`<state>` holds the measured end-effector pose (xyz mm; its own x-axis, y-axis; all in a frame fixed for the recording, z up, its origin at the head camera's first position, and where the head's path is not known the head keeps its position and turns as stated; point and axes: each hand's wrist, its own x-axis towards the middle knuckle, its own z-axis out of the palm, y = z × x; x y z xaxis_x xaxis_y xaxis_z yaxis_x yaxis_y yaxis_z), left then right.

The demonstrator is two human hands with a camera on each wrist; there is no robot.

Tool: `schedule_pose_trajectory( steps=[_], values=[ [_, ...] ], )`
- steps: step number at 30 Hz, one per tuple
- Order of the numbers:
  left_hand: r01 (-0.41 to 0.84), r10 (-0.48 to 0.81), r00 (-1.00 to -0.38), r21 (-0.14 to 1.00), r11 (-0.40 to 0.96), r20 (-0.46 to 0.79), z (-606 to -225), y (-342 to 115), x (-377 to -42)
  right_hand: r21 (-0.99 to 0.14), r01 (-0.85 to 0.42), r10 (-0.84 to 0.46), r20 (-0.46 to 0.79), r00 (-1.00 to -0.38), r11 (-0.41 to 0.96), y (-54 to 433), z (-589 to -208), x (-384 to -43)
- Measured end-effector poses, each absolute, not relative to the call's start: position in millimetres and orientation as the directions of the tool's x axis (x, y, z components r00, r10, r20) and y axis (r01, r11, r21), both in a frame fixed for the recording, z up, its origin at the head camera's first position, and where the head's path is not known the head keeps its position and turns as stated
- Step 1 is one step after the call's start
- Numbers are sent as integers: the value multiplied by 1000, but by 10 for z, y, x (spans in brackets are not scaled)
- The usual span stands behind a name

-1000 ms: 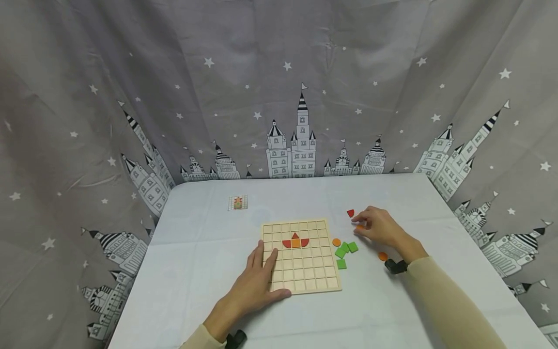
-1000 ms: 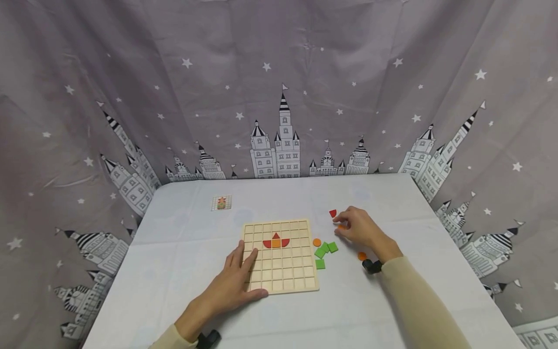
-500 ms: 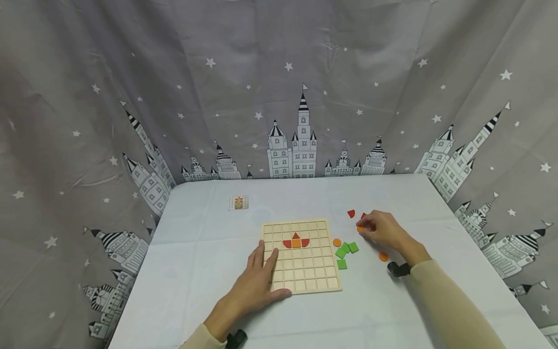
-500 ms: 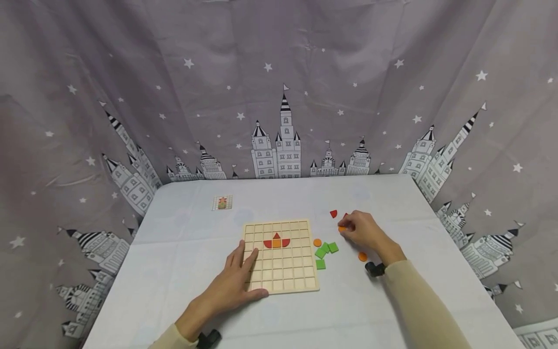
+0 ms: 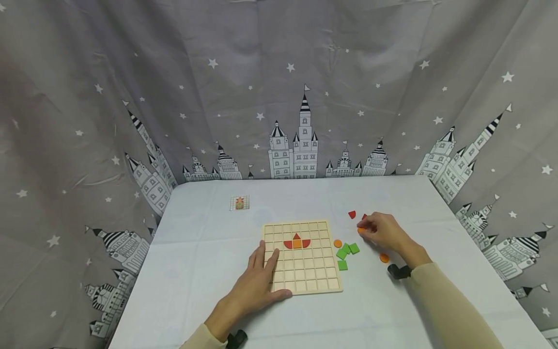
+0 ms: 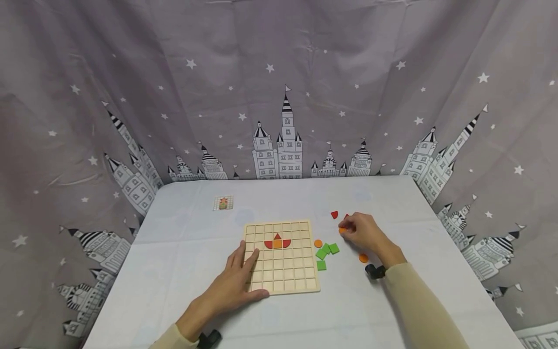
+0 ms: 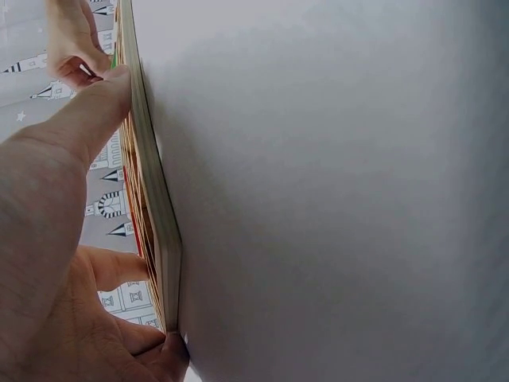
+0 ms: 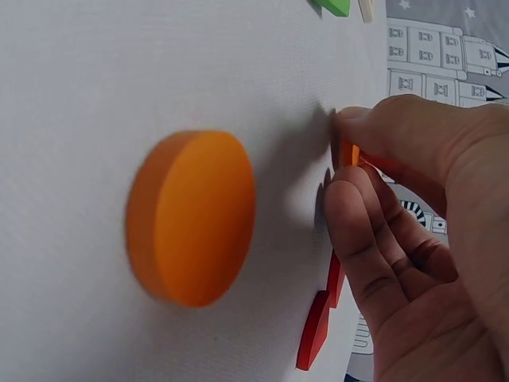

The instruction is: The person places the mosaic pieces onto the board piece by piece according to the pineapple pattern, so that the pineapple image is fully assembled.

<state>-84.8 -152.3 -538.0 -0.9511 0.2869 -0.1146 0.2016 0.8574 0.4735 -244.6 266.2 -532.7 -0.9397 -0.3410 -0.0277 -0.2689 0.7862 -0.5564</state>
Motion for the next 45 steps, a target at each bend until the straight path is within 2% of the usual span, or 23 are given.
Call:
schedule_pose_trajectory(
  steps=[19,45],
  values=[
    [199,285,-952,477,856,-114,-5393,-1528,-855,-589,-366,-389,93,-917,720,2455,-5207,-2265],
    [192,281,-953,486,852,-117,-5386,-1504,-873,-636,-559,-608,174,-775,532,1783,-5233,-2095]
  ],
)
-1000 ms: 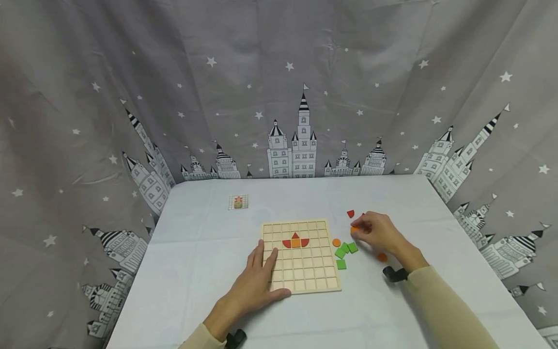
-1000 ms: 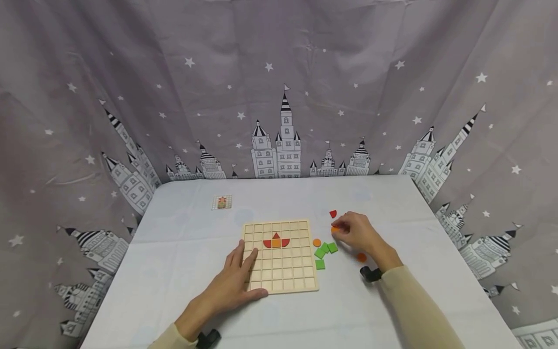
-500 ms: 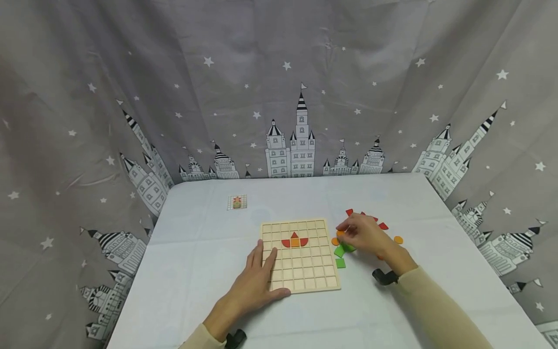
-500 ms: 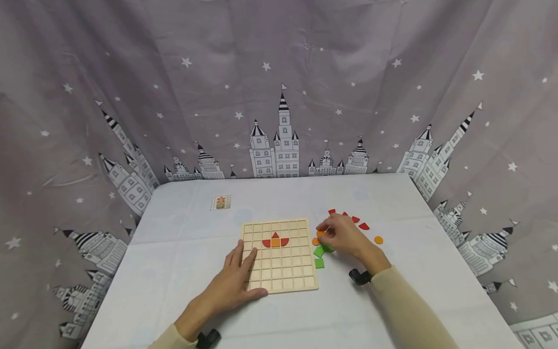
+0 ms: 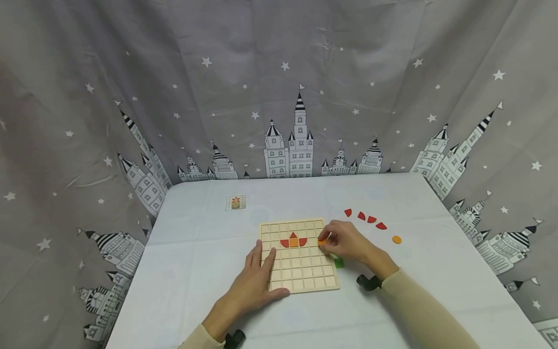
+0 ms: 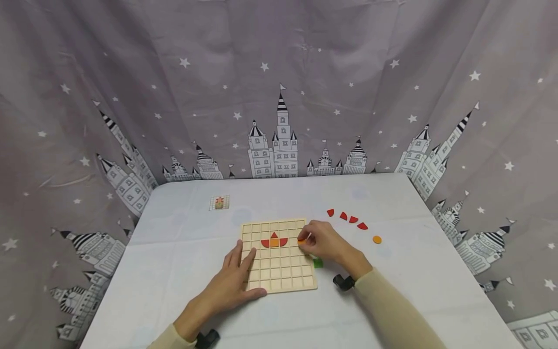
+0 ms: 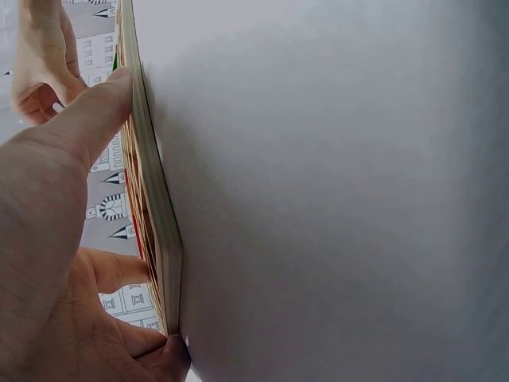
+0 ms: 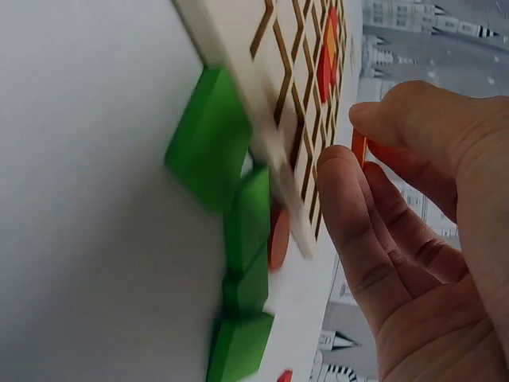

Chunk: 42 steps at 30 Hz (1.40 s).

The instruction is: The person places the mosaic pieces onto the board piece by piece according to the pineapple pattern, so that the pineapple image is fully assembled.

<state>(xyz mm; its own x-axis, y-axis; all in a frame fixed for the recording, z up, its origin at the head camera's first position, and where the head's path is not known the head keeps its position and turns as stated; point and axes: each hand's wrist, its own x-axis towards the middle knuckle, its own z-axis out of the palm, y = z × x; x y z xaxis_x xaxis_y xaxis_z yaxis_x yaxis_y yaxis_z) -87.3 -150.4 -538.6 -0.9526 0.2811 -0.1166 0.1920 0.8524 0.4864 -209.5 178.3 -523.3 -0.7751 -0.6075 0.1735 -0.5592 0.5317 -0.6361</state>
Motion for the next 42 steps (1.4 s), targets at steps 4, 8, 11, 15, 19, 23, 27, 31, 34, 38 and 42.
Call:
schedule_pose_trajectory(
  steps=[4,8,11,15,19,23,27,31,34,38,42],
  values=[
    [195,284,-952,486,852,-115,-5378,-1511,-876,-649,-565,-627,169,-760,510,1668,-5241,-2075],
    [202,289,-951,484,851,-111,-5374,-1513,-873,-650,-580,-646,175,-743,491,1552,-5249,-2050],
    [205,291,-950,484,851,-111,-5369,-1513,-867,-648,-589,-658,176,-733,483,1460,-5251,-2024],
    [211,298,-948,484,849,-109,-5371,-1520,-860,-626,-620,-680,189,-709,473,1330,-5284,-1999],
    [215,301,-948,483,848,-106,-5381,-1525,-859,-590,-652,-699,197,-688,476,1225,-5318,-1972],
    [219,303,-947,482,849,-104,-5392,-1528,-862,-554,-668,-700,200,-686,497,1166,-5345,-1955],
    [221,303,-947,477,851,-103,-5396,-1530,-863,-535,-676,-696,208,-687,507,1138,-5356,-1948],
    [218,302,-948,480,850,-104,-5385,-1530,-862,-554,-663,-693,200,-693,504,1124,-5353,-1942],
    [215,302,-947,484,848,-108,-5382,-1531,-858,-574,-647,-688,189,-701,502,1114,-5361,-1937],
    [214,302,-947,484,849,-110,-5382,-1533,-856,-576,-642,-685,185,-705,506,1081,-5356,-1936],
    [217,301,-948,482,849,-105,-5378,-1534,-857,-575,-642,-687,180,-704,507,1027,-5334,-1944]
  ],
)
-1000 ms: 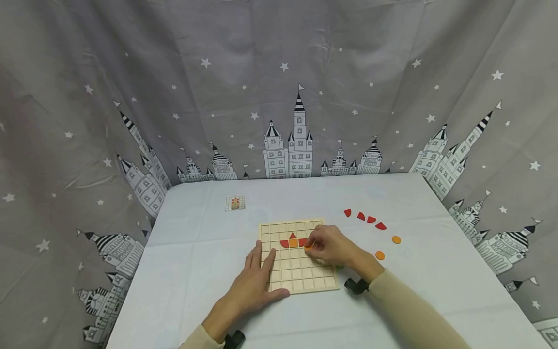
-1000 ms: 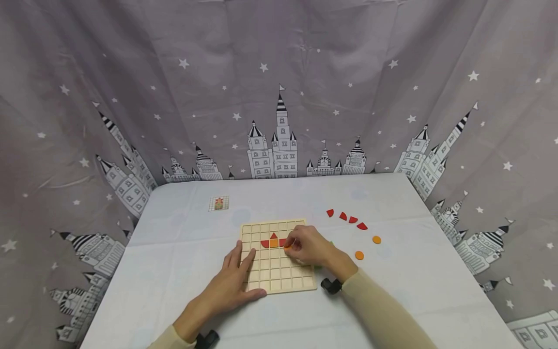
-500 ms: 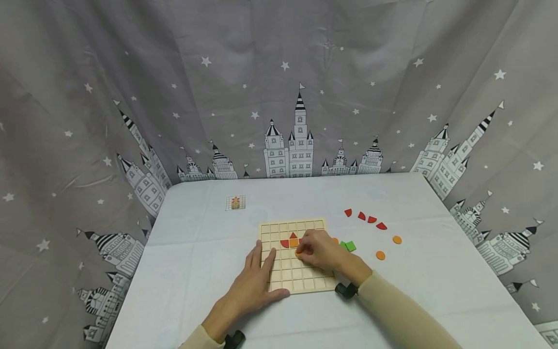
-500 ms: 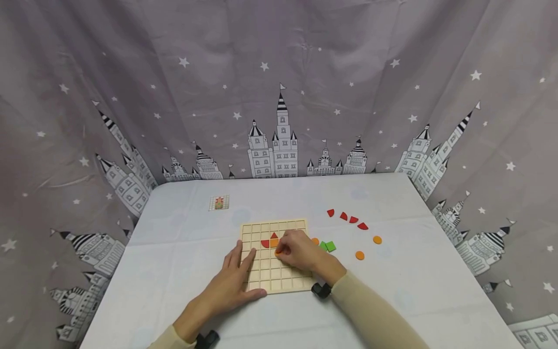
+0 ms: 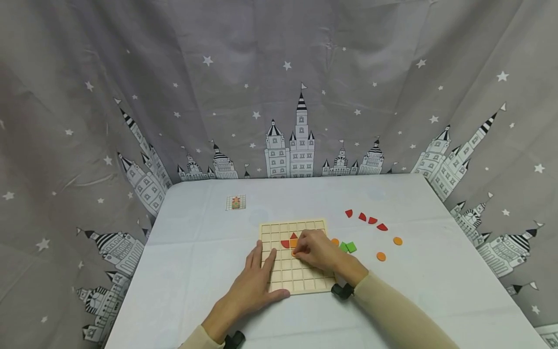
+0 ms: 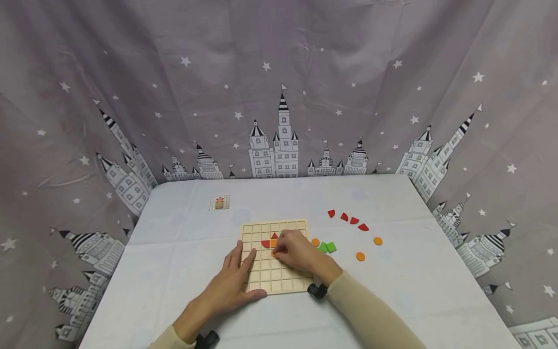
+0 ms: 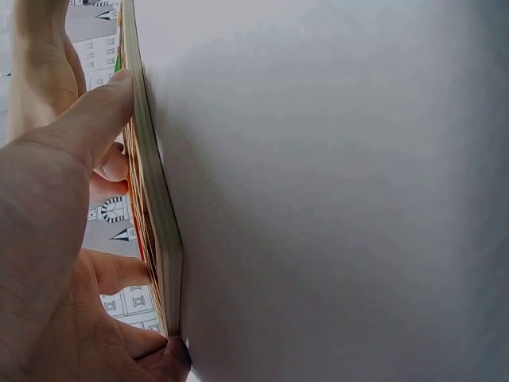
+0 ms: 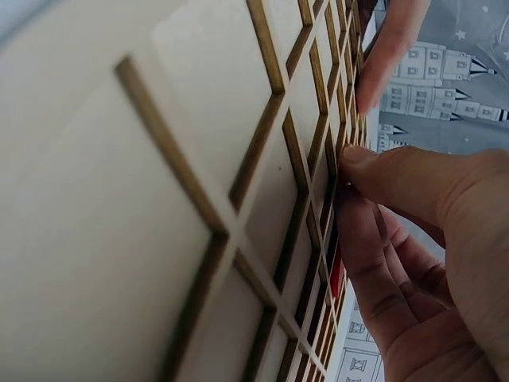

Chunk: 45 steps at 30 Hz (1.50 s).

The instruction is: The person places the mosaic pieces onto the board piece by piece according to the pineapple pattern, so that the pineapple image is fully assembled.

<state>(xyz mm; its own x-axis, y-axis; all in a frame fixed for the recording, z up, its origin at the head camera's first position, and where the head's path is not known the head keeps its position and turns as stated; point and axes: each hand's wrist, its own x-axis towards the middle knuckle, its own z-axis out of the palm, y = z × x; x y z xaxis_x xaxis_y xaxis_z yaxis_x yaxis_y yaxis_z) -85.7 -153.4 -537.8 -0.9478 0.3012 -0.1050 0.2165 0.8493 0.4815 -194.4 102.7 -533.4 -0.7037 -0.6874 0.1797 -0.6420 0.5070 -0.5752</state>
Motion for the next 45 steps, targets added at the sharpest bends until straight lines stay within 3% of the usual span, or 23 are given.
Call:
schedule_pose_trajectory(
  steps=[15,25,45],
  values=[
    [221,302,-948,477,850,-99,-5354,-1534,-843,-565,-651,-701,170,-692,507,996,-5317,-1951],
    [222,300,-948,465,857,-101,-5368,-1533,-856,-541,-698,-697,259,-668,469,1064,-5302,-2008],
    [223,298,-950,458,860,-97,-5380,-1522,-858,-573,-500,-493,184,-850,649,1526,-5202,-2243]
  ],
)
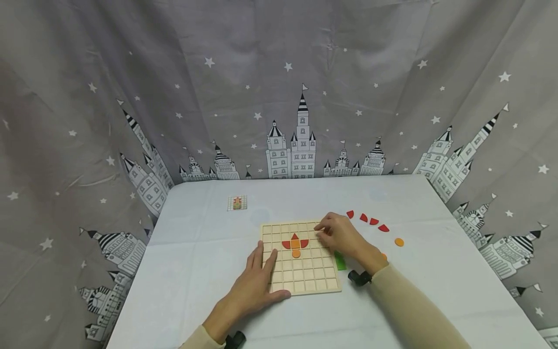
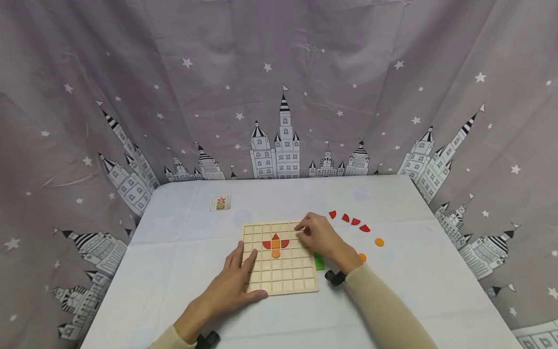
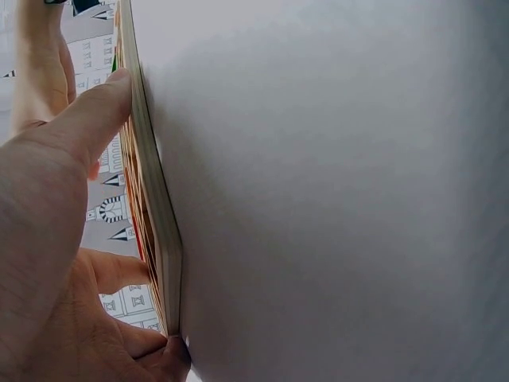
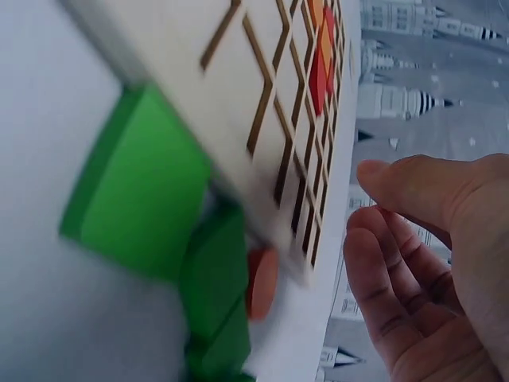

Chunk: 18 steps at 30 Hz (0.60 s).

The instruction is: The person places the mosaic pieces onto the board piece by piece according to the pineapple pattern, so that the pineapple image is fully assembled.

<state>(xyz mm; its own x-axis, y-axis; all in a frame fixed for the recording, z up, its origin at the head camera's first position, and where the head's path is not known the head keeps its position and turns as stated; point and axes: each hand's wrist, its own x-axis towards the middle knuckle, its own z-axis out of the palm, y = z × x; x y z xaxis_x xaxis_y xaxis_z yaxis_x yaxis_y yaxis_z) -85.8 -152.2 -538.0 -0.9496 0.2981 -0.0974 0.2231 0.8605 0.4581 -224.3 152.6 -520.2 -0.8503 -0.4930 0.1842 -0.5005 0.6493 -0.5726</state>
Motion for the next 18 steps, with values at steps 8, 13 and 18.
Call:
schedule_pose_trajectory(
  steps=[8,13,18],
  values=[
    [220,297,-950,464,858,-100,-5355,-1516,-844,-585,-416,-413,148,-899,696,1740,-5215,-2348],
    [218,297,-950,469,856,-100,-5336,-1514,-839,-585,-353,-345,131,-930,730,1872,-5237,-2421],
    [219,298,-949,467,857,-102,-5338,-1516,-838,-575,-320,-291,145,-946,753,2016,-5265,-2501]
  ],
)
